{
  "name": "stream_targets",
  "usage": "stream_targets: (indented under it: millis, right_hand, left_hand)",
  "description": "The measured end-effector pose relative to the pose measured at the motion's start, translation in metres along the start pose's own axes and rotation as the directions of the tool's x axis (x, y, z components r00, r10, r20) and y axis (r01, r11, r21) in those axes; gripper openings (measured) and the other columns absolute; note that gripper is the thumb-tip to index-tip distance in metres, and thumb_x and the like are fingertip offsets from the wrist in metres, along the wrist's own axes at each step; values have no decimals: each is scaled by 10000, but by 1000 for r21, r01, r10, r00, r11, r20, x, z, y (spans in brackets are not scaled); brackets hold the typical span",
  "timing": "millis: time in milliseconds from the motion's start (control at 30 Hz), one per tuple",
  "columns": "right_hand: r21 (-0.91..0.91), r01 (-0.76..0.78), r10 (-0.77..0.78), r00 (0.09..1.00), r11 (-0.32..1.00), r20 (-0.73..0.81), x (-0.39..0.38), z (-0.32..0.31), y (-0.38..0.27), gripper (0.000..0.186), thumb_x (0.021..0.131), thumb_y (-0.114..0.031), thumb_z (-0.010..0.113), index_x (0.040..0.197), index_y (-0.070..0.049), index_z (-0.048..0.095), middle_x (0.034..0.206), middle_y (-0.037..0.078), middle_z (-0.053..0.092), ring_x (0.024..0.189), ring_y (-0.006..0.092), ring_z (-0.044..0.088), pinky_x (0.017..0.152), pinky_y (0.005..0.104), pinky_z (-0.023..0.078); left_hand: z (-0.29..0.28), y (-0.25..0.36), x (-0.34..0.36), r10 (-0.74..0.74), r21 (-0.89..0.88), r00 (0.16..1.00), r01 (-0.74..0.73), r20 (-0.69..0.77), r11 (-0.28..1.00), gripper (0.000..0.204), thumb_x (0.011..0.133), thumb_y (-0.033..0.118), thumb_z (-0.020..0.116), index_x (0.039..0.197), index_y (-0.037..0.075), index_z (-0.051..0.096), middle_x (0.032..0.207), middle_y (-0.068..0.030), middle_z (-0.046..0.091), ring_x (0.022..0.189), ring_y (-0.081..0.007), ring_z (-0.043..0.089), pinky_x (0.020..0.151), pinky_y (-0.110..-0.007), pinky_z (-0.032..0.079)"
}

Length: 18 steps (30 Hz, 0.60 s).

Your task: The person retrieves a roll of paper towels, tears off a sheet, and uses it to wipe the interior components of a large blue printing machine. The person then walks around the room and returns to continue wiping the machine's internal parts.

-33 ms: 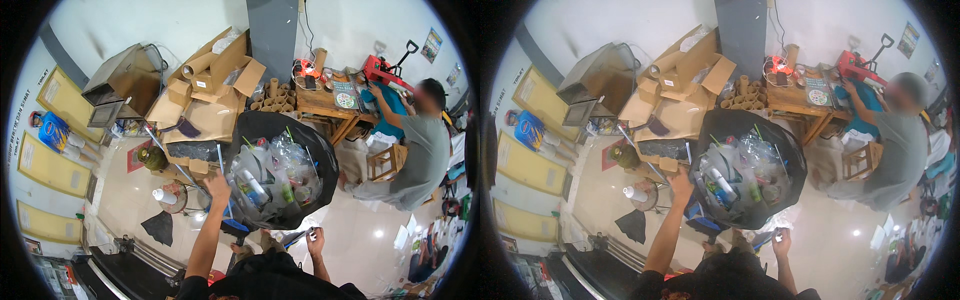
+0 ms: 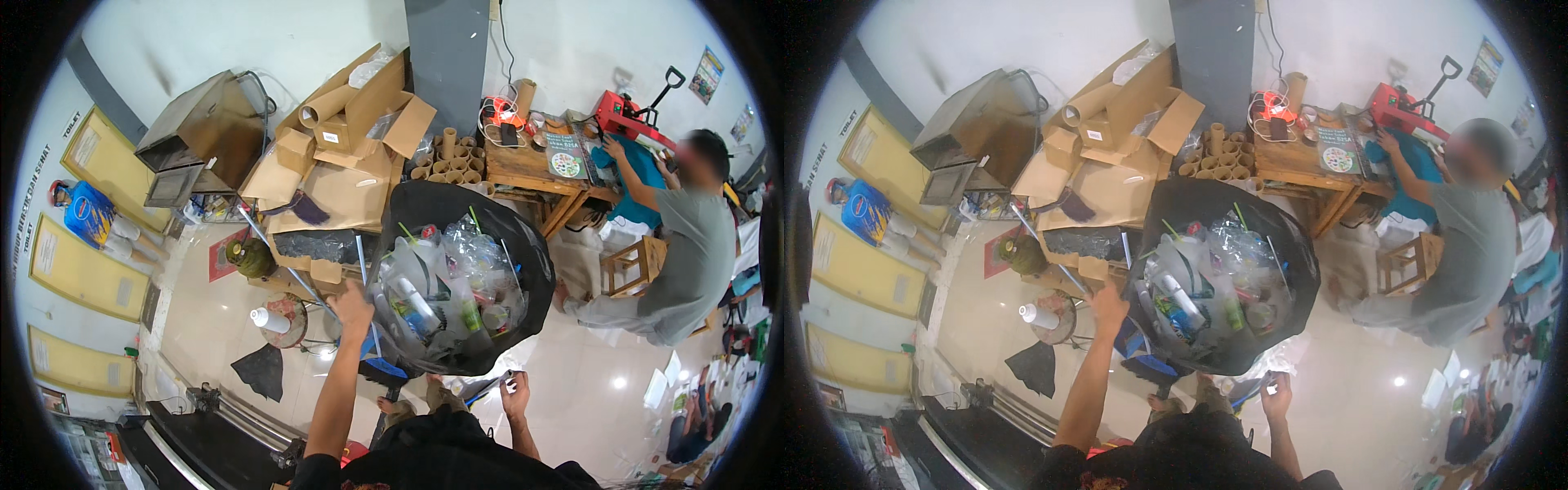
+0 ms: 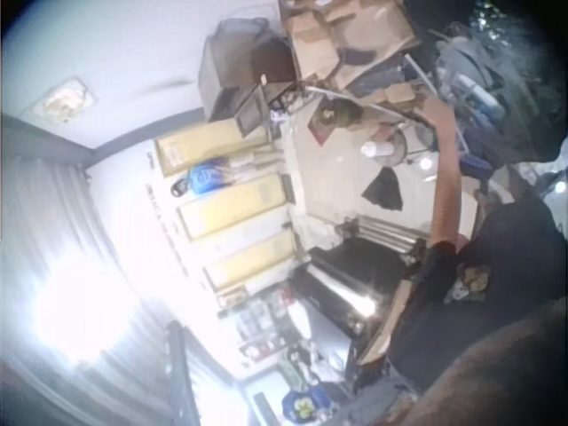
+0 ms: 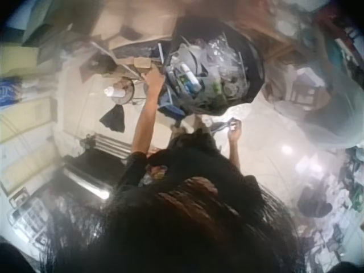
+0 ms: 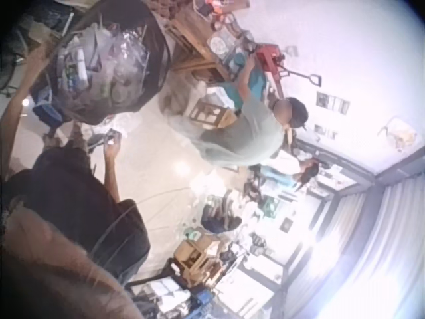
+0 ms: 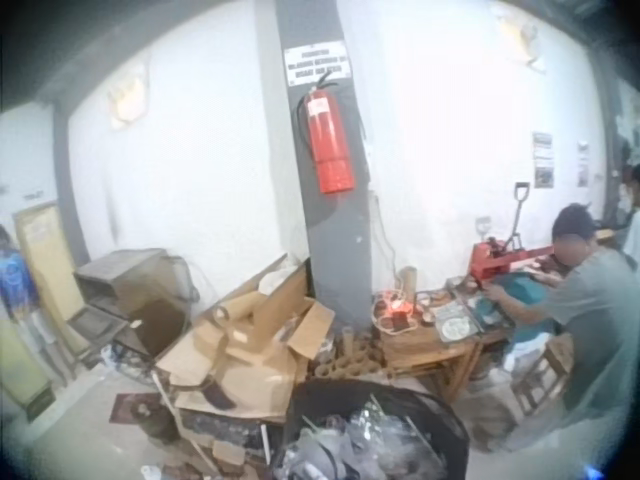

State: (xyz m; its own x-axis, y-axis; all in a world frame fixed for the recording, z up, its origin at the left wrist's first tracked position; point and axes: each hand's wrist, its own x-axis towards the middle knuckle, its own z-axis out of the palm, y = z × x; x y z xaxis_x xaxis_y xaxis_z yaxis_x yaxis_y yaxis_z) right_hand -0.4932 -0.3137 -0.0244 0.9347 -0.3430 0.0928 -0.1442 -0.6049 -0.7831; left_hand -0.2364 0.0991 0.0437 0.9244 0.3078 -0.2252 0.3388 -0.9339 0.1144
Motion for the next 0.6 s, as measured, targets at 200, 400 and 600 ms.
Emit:
stream_targets:
  millis: [200, 400, 600]
  right_hand:
    - [63, -91, 85, 993, 994, 87, 32, 37, 11, 380, 770, 11, 669, 1143, -24, 609, 969, 122, 579, 753, 263, 630, 667, 363, 512]
    - [76, -309, 315, 944, 948, -93, 75, 11, -63, 299, 789, 64, 584, 1062, -26, 663, 972, 108, 645, 838, 238, 642, 728, 352, 506]
    - [226, 538, -441, 820, 812, -366, 140, -64, -270, 56, 854, 17, 601, 904, -4, 616, 841, 75, 648, 704, 173, 559, 648, 306, 439]
  left_hand:
    - [15, -44, -39, -171, -787, 976, -1, -135, 617, 639, 838, 391, 769, 1252, 14, 461, 1032, -191, 612, 980, -300, 600, 916, -436, 431]
    - [75, -54, -132, -288, -932, 941, -64, -176, 357, 484, 962, 324, 658, 1231, -46, 500, 1080, -176, 572, 965, -247, 566, 867, -369, 463]
    - [153, -102, -218, -93, -556, 951, 250, 295, 793, 600, 889, 447, 695, 1254, -6, 550, 1165, -266, 601, 1043, -391, 610, 918, -477, 499]
